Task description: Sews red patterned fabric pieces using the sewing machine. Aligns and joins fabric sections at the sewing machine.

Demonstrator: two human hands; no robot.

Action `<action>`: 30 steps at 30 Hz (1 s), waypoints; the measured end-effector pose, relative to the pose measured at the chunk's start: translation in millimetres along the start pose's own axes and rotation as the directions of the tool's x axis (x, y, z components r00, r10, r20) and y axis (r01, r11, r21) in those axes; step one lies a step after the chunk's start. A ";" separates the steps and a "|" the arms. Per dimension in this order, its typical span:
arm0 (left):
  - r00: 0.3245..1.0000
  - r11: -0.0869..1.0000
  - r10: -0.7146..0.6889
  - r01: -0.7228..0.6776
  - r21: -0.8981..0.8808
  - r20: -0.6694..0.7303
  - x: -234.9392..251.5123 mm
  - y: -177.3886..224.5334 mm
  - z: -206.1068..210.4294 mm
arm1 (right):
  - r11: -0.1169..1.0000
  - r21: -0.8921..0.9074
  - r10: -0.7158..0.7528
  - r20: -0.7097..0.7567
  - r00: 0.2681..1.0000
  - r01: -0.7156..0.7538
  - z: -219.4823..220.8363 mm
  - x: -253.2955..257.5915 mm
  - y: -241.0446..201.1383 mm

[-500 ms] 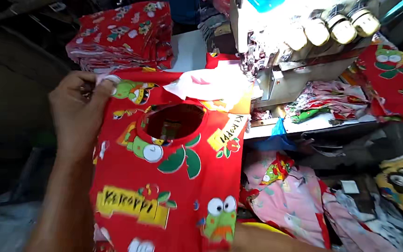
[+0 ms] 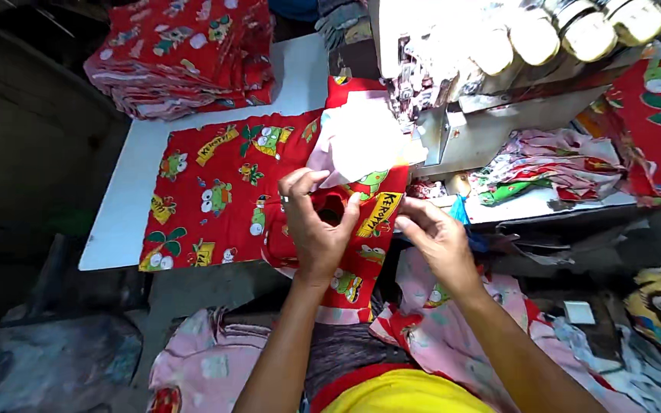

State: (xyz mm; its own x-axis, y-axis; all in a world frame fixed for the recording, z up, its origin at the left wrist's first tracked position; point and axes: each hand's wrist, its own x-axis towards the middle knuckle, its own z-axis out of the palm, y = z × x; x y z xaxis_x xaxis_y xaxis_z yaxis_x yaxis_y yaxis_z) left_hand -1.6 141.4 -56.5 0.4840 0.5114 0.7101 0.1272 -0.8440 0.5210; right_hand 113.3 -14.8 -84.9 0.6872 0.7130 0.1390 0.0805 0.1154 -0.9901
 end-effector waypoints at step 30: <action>0.851 0.925 0.226 -0.340 0.171 0.474 44.1 58.2 -33.8 | 0.997 0.066 -0.021 -0.094 0.995 0.027 11.2 -38.3 -2.0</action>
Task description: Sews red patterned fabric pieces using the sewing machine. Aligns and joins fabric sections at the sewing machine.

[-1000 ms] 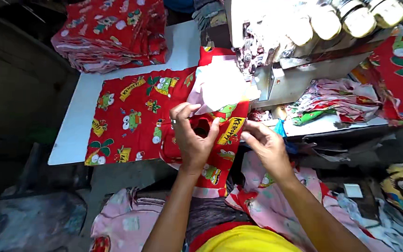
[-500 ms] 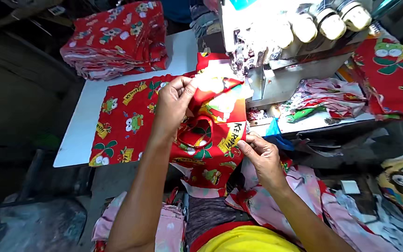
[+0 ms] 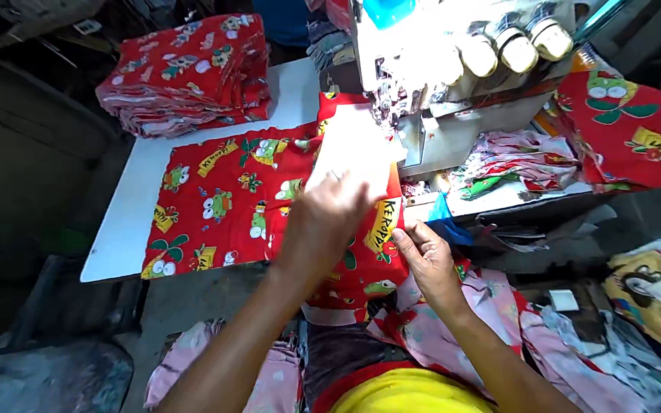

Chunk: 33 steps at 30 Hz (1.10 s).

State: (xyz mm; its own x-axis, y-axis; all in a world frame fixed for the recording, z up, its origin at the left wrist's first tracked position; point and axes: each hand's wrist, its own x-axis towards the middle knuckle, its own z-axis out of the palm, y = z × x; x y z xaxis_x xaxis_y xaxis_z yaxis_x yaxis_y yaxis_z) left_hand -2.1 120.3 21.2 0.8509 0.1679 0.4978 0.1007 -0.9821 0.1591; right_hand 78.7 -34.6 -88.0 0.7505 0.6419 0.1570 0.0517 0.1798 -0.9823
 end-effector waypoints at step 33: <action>0.976 0.987 -0.004 0.038 0.154 -0.216 3.2 -1.2 66.6 | 0.992 0.129 -0.008 -0.029 1.000 0.011 -10.7 58.0 -24.8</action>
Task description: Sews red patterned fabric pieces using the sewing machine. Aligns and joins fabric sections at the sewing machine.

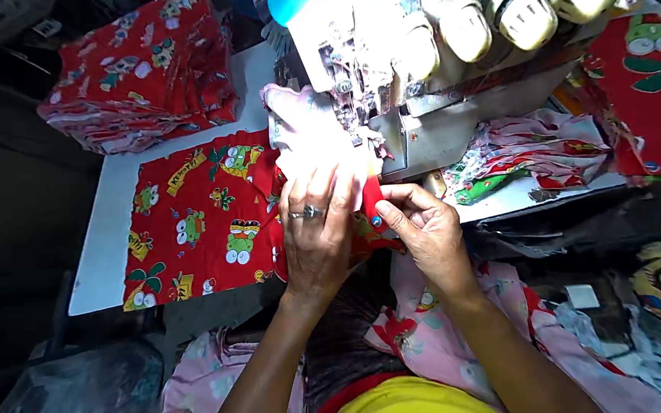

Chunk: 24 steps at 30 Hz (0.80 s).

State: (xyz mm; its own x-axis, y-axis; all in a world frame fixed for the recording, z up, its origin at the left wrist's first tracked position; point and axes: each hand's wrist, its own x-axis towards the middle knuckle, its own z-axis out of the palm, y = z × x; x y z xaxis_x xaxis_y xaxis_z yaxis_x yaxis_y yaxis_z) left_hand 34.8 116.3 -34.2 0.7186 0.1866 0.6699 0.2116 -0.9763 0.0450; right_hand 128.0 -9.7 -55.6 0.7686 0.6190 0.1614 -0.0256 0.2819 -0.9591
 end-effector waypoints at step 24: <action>0.998 0.991 0.061 -0.057 -0.119 0.032 -3.4 -24.8 4.7 | 0.987 0.114 0.113 0.039 0.993 -0.117 0.6 -9.3 -2.4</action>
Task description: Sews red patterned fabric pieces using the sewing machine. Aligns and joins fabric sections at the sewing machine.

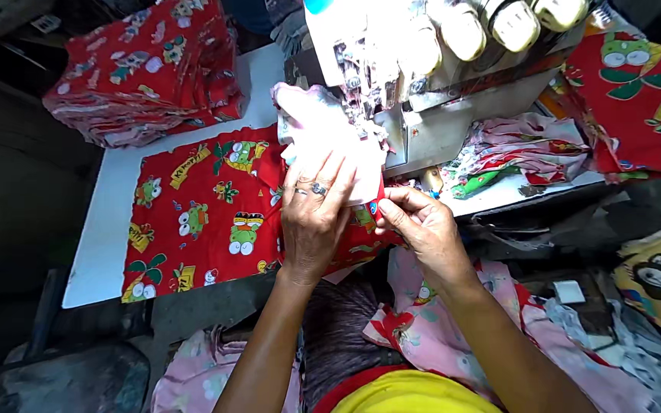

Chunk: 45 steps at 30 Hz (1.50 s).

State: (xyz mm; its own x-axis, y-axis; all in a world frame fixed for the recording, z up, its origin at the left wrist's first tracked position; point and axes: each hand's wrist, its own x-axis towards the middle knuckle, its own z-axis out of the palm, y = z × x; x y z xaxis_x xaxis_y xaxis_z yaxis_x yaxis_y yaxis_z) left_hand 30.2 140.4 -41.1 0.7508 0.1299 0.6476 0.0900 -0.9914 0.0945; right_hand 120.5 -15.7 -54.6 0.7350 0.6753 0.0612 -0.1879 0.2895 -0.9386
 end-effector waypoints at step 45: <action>0.933 0.995 -0.083 0.059 0.079 0.350 58.7 -17.7 -32.0 | 0.284 -0.883 -0.498 0.197 0.844 0.373 0.8 33.5 -23.8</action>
State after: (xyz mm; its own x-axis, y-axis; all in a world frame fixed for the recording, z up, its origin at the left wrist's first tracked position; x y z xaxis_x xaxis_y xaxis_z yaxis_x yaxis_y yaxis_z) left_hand 51.8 166.0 19.4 0.9219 0.1993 0.3322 0.1858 -0.9799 0.0724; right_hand 149.1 0.6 -29.9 0.5860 0.5596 0.5860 0.7965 -0.2650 -0.5435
